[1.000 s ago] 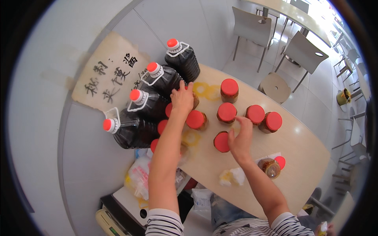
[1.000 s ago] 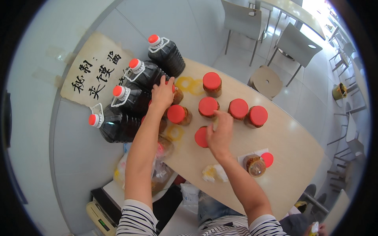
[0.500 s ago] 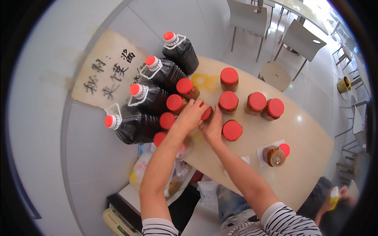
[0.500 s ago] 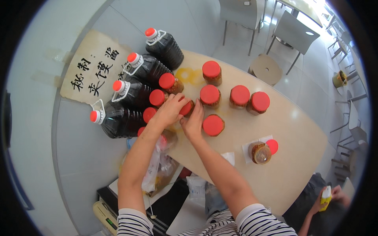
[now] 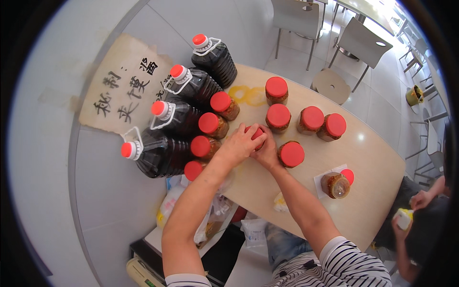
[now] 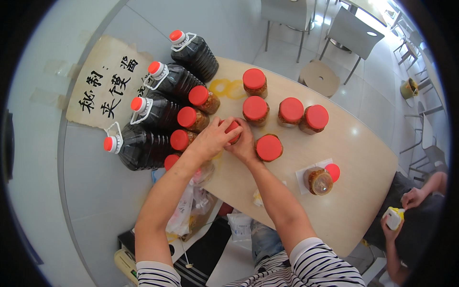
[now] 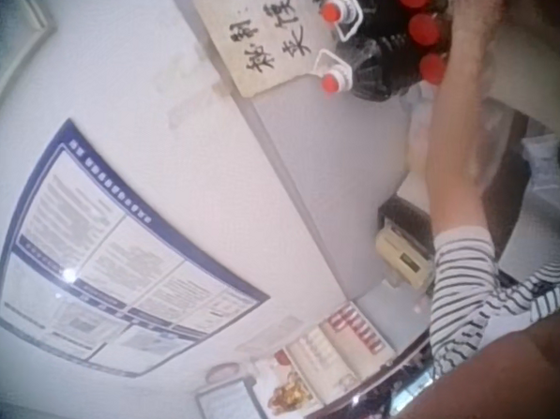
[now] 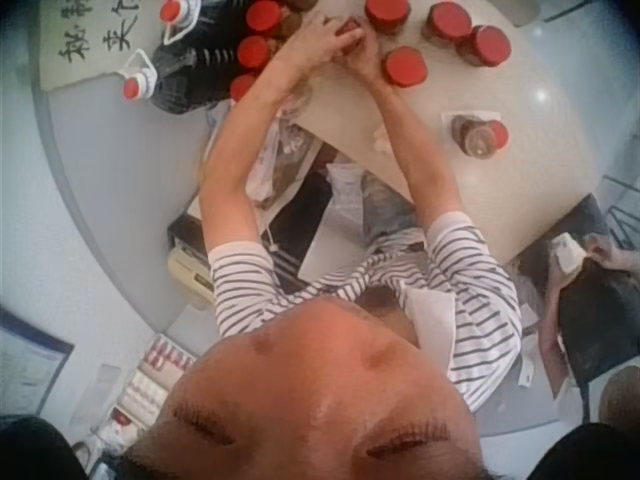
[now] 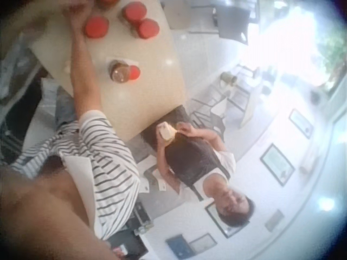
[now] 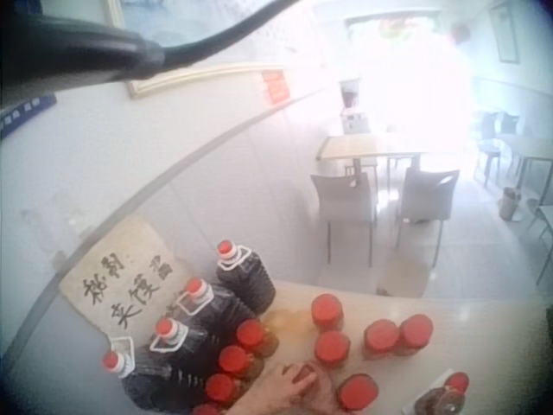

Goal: The person wipes the exterior of multiple glass jars with red lids using a white tissue. They pick up each jar, wipe it thoroughly, and place it back on the table. The person also opens one jar to wipe the rim and the underside of the lid before resealing it.

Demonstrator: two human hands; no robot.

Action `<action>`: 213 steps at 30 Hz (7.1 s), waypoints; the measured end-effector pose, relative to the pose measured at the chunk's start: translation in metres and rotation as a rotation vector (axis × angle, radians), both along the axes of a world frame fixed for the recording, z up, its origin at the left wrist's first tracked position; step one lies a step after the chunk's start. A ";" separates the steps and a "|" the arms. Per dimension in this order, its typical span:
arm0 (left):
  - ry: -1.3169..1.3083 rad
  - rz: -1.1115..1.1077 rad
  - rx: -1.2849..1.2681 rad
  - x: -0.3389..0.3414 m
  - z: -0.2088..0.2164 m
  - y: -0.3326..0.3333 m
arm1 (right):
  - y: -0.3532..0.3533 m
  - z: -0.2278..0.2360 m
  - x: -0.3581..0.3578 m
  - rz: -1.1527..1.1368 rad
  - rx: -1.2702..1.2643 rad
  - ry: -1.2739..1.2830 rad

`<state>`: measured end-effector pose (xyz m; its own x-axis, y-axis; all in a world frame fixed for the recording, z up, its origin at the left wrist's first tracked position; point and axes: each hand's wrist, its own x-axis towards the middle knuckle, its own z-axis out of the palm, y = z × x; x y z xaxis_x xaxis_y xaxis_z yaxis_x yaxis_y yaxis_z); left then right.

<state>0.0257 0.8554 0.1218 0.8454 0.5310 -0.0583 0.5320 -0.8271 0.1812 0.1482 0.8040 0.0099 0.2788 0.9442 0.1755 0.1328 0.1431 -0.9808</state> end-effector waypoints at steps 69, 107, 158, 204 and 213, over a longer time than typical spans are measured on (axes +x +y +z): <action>0.167 0.688 0.105 -0.017 0.001 0.103 | -0.049 0.052 0.000 -0.084 -0.061 -0.293; 0.118 0.677 0.010 0.029 -0.018 0.095 | 0.135 -0.004 0.009 0.233 -0.104 -0.133; 0.072 0.488 -0.126 -0.005 0.121 -0.111 | -0.103 0.110 0.003 0.248 0.144 -0.223; 0.354 0.669 0.060 -0.113 0.008 -0.001 | -0.111 0.135 -0.006 0.076 0.033 -0.024; 0.176 0.707 -0.099 -0.075 0.017 0.012 | 0.022 0.038 -0.098 0.163 -0.249 -0.382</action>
<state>-0.0493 0.8670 0.1389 0.2767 0.9311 -0.2376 0.9604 -0.2599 0.1002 0.0503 0.8262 0.0482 0.0835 0.9965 -0.0005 0.4856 -0.0412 -0.8732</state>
